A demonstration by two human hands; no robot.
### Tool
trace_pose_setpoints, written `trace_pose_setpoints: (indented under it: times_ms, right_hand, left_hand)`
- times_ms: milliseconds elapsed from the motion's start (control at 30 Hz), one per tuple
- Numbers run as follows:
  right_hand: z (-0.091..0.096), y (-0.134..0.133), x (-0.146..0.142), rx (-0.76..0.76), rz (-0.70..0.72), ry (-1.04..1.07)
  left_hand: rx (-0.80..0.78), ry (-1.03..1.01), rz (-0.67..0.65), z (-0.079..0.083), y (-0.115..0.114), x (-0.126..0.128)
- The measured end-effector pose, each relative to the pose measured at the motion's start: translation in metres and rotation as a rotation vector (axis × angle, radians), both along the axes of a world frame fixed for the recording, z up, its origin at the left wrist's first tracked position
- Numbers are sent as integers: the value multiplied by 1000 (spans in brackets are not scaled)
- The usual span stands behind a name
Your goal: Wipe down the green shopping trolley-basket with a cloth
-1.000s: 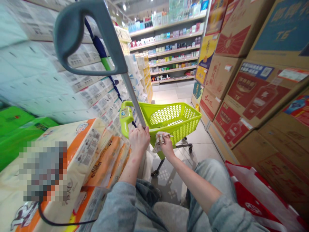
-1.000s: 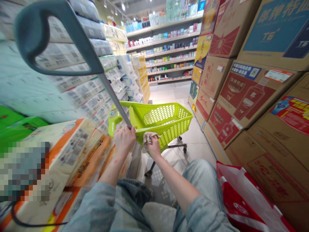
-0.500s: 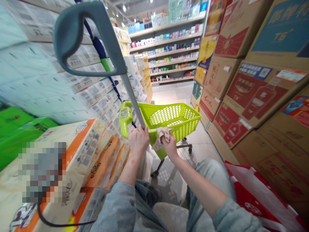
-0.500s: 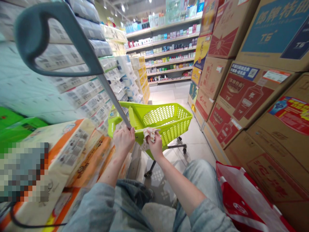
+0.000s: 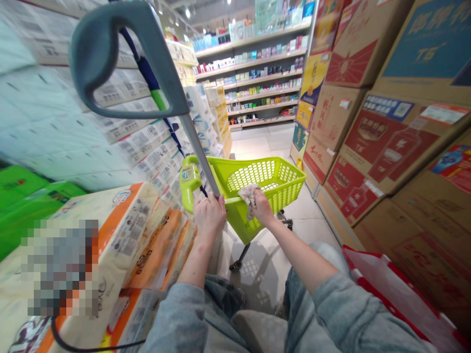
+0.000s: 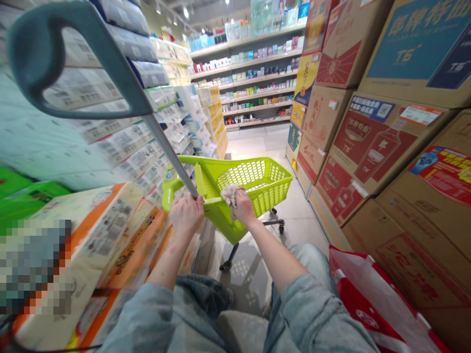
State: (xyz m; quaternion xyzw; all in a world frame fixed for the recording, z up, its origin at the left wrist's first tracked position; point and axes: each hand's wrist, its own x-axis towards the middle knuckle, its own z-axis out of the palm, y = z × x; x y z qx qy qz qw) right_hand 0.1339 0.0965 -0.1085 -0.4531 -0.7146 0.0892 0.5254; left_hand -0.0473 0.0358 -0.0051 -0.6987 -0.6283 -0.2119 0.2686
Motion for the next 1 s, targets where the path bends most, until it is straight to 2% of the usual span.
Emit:
trace_pose_setpoints:
  times_ms: [233, 433, 600, 833, 1000]
  right_hand:
    - [-22, 21, 48, 17, -33, -58]
    - [-31, 30, 59, 4, -36, -75]
    - [-30, 32, 64, 4, -36, -112]
    - [-22, 35, 84, -78, -59, -120]
    - [-22, 39, 88, -101, -81, -170]
  left_hand:
    - [26, 7, 3, -3, 0, 0]
    - [16, -5, -3, -3, 0, 1]
    - [-5, -1, -9, -1, -1, 0]
    - [-18, -13, -22, 1, -2, -1]
    - [-76, 12, -25, 6, -2, -2]
